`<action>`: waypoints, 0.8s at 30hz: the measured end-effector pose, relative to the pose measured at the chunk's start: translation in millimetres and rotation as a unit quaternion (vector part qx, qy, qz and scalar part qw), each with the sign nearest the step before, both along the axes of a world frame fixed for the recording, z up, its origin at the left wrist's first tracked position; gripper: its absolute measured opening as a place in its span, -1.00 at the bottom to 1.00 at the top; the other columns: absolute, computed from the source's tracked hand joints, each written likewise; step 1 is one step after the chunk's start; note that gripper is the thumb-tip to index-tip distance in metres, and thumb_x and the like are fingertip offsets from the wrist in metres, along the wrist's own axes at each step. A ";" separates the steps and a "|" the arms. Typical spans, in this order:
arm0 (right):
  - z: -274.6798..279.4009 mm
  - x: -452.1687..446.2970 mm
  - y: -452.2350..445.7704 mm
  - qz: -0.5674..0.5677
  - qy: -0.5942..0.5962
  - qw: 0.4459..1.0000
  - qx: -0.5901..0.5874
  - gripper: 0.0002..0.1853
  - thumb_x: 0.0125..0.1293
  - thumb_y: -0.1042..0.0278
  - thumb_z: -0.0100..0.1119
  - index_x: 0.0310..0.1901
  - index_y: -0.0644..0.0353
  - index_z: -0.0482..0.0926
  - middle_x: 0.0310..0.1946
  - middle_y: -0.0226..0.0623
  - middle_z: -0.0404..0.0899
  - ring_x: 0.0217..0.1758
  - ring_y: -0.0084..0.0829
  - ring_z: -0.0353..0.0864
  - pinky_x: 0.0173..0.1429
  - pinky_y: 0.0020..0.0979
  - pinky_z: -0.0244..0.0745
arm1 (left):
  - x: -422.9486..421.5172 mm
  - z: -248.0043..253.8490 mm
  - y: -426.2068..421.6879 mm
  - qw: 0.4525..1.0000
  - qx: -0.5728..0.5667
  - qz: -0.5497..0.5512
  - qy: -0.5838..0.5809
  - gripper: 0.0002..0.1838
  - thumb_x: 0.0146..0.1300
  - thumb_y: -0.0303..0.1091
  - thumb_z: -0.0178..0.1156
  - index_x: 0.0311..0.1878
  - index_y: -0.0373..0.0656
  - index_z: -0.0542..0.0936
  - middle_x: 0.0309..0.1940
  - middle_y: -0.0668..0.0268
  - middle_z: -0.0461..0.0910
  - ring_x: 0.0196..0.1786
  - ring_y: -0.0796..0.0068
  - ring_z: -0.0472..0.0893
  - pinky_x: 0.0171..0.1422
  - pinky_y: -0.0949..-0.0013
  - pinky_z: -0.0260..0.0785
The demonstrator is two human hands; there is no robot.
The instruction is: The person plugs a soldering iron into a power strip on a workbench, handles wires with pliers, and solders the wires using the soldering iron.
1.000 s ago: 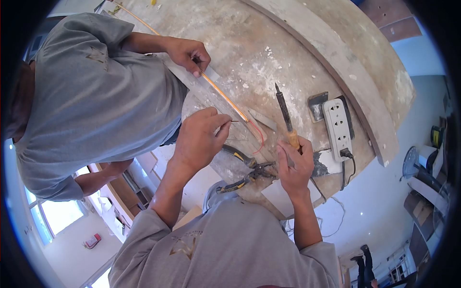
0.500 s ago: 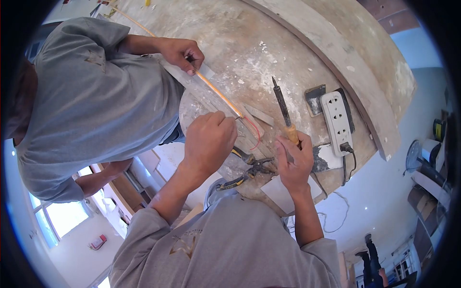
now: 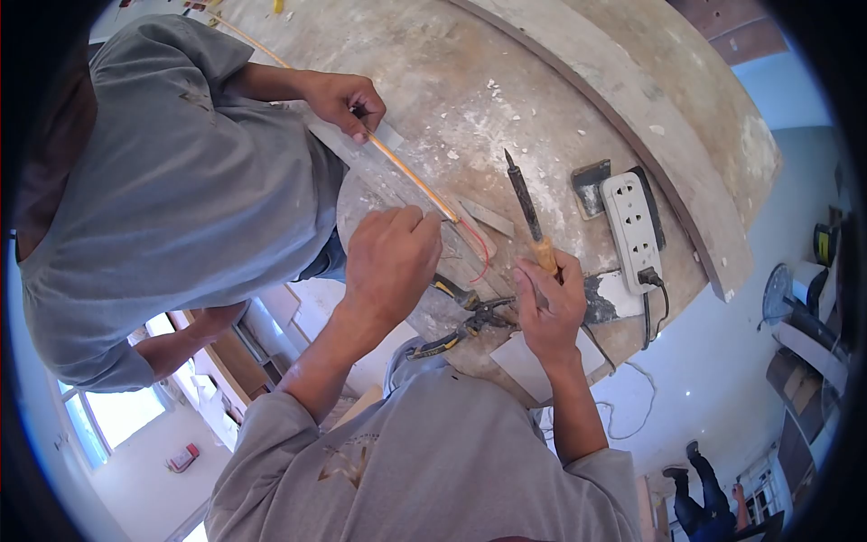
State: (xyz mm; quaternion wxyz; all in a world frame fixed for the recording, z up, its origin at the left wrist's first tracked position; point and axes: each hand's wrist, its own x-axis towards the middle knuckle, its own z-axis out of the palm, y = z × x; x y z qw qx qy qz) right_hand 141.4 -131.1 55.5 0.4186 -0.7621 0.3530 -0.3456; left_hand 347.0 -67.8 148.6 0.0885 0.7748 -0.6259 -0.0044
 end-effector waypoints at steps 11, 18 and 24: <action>1.1 -0.6 -0.7 -0.002 0.002 1.000 -0.010 -0.78 0.21 0.55 0.44 -0.09 0.23 0.76 -0.09 -0.08 0.57 -0.26 -0.22 0.62 -0.21 -0.33 0.52 | -10.0 -7.6 6.0 0.998 -0.032 0.029 0.045 -0.87 0.09 -0.51 0.38 -0.26 -0.17 0.68 -0.54 0.23 0.49 -0.44 0.16 0.55 -0.29 0.14 0.40; 4.5 -4.7 2.9 0.003 0.001 1.000 -0.027 -0.79 0.22 0.56 0.43 -0.09 0.24 0.75 -0.11 -0.06 0.57 -0.28 -0.22 0.62 -0.24 -0.34 0.51 | -16.9 -7.4 46.0 0.966 -0.051 0.142 0.210 -0.87 0.28 -0.48 0.36 -0.11 -0.21 0.73 -0.49 0.20 0.54 -0.45 0.34 0.54 -0.32 0.30 0.36; 10.9 -19.9 15.3 -0.002 0.005 0.999 -0.040 -0.79 0.21 0.56 0.44 -0.10 0.23 0.76 -0.12 -0.08 0.57 -0.21 -0.19 0.61 -0.18 -0.32 0.50 | -38.1 -20.1 82.6 0.869 -0.078 0.251 0.418 -0.81 0.49 -0.34 0.24 -0.09 -0.28 0.73 -0.39 0.32 0.68 -0.38 0.62 0.54 -0.29 0.47 0.38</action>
